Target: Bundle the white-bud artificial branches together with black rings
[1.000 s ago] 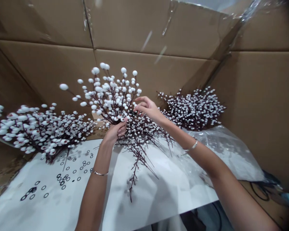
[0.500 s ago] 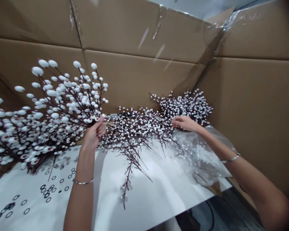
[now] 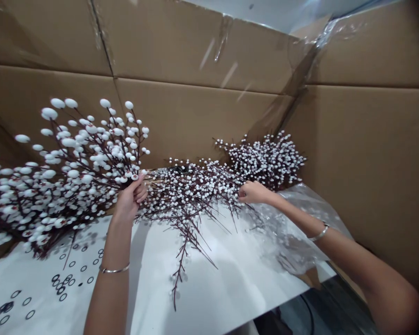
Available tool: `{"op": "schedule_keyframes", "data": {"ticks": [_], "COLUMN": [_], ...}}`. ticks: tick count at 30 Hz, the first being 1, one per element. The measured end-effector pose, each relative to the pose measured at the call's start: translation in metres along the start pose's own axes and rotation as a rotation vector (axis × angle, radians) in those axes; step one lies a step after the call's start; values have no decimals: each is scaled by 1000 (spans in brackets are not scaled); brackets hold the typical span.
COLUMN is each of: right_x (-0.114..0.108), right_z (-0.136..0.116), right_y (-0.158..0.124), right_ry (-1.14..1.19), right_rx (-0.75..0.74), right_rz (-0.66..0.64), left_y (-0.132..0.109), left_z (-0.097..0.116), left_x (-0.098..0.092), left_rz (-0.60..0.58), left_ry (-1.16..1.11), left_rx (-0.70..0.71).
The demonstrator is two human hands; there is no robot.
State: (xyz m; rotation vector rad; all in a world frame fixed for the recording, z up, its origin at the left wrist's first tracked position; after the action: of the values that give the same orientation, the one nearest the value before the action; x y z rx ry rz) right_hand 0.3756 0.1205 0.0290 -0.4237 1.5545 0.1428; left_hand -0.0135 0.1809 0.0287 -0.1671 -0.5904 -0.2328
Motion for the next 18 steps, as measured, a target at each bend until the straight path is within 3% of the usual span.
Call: {"op": "schedule_keyframes", "data": {"ticks": [5,11,15,18], "right_x": [-35,-60,-65,-74], "right_z": [30,42,40,39], "right_y": [-10,-28,-16,5], "right_ry": [419,767,767,536], "right_rx": [62,-49,-53,-113], "right_rz": [70,-11,151,313], "left_y": [2,3,2,2], "left_z": [0,-1,0,1], "left_x": [-4,-5,-5,-4], "left_rz": [-15,-27,-12,-16], "left_ry": [9,3,8,15], "left_rx": [2,-11,-11,-8]}}
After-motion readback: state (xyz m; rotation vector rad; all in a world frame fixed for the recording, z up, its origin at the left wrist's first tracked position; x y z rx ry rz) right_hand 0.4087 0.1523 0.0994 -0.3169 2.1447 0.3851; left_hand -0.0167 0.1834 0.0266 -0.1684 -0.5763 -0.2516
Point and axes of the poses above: each hand's wrist, its own y-axis towards the middle knuckle, its own x-axis out of the palm, z = x × y, the point moved 6 cm from there along y, towards the middle knuckle, and after that the axes turned 13 degrees about -x, right-handed, at the moved point
